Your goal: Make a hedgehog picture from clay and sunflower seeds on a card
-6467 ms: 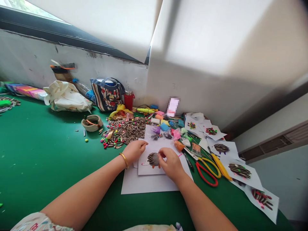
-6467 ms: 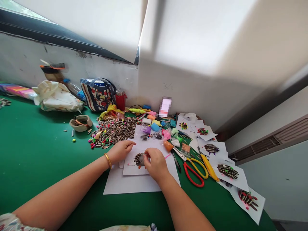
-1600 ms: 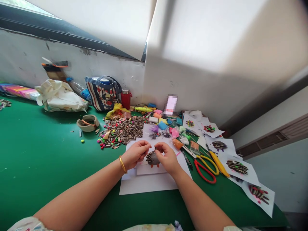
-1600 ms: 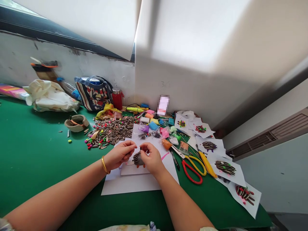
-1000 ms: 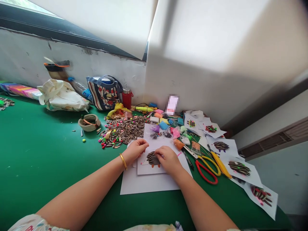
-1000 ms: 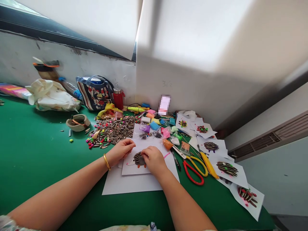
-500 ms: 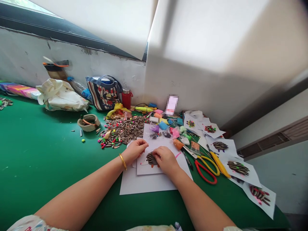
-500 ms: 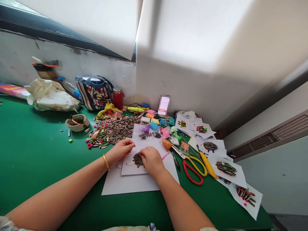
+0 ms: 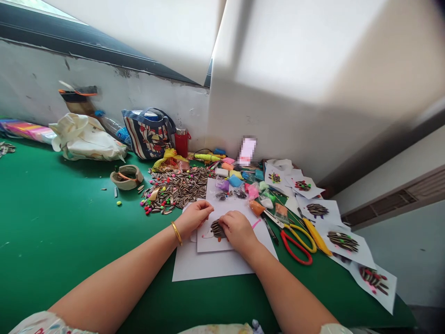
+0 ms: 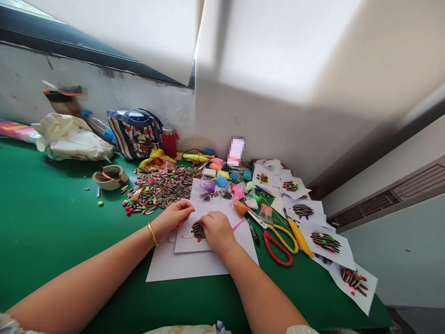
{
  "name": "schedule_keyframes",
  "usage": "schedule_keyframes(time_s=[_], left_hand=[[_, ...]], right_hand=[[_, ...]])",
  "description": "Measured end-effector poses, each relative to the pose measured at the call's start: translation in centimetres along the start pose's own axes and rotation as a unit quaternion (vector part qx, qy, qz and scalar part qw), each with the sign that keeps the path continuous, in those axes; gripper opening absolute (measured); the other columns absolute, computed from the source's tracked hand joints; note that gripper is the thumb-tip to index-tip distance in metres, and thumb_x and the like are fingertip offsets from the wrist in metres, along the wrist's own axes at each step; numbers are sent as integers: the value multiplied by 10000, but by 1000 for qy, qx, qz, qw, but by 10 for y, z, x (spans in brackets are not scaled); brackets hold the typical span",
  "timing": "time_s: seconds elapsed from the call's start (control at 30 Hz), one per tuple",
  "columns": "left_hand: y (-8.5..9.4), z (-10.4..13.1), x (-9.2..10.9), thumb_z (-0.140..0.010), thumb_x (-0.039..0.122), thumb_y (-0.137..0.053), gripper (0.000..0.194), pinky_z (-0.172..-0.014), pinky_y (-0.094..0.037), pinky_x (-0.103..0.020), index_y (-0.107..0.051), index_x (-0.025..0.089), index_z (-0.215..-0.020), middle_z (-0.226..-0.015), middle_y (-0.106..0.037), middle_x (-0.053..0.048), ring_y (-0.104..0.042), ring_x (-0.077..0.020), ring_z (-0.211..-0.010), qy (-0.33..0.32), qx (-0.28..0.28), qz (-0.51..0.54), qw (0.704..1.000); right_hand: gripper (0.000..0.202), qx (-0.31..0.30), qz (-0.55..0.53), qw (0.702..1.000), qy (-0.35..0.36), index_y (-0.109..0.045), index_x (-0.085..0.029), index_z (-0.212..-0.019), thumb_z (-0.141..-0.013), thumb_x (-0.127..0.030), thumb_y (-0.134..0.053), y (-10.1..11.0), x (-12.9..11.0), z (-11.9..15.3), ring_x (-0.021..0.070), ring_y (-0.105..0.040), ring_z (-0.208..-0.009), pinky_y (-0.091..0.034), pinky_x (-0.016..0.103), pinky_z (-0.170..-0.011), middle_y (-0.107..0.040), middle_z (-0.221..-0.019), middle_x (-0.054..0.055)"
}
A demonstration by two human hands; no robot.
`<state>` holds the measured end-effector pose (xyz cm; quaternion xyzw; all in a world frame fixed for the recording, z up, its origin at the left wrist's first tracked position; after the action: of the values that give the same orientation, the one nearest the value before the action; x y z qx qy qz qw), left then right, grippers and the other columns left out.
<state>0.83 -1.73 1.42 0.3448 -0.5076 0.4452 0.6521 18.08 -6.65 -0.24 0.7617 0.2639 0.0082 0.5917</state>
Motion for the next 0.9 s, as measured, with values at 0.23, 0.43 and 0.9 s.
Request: schedule_keyframes(time_s=[0.23, 0.43, 0.9], left_hand=[[0, 1, 0, -774, 376, -627, 213, -343, -175, -170, -528, 188, -764, -495, -415, 88, -293, -42, -360, -6, -4, -3, 1000], [0, 0, 1, -776, 369, -628, 204, -340, -166, -170, -532, 189, -767, -495, -415, 87, -287, -42, -358, 1, -1, 2, 1000], [1, 0, 0, -769, 386, -635, 224, -336, -177, -172, -523, 193, -753, -500, -414, 88, -291, -42, -357, -11, -5, 4, 1000]], right_hand=[[126, -1, 19, 1000, 16, -686, -201, -839, -886, -164, -575, -1, -1, -1, 180, -526, -812, -367, 291, -751, -624, -802, 35], [112, 8, -22, 1000, 3, -658, -190, -849, -870, -122, -572, 0, -1, 1, 175, -535, -818, -377, 279, -751, -633, -815, 31], [147, 11, -20, 1000, 13, -680, -198, -871, -861, -101, -570, 1, -2, 0, 176, -533, -835, -387, 270, -757, -623, -832, 35]])
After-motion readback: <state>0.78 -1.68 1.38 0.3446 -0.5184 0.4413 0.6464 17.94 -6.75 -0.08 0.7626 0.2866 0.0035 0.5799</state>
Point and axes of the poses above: each hand's wrist, its own z-axis away from the middle knuckle, its own y-axis out of the back of the hand, x = y × z, the point moved 1 cm from there along -z, towards the middle knuckle
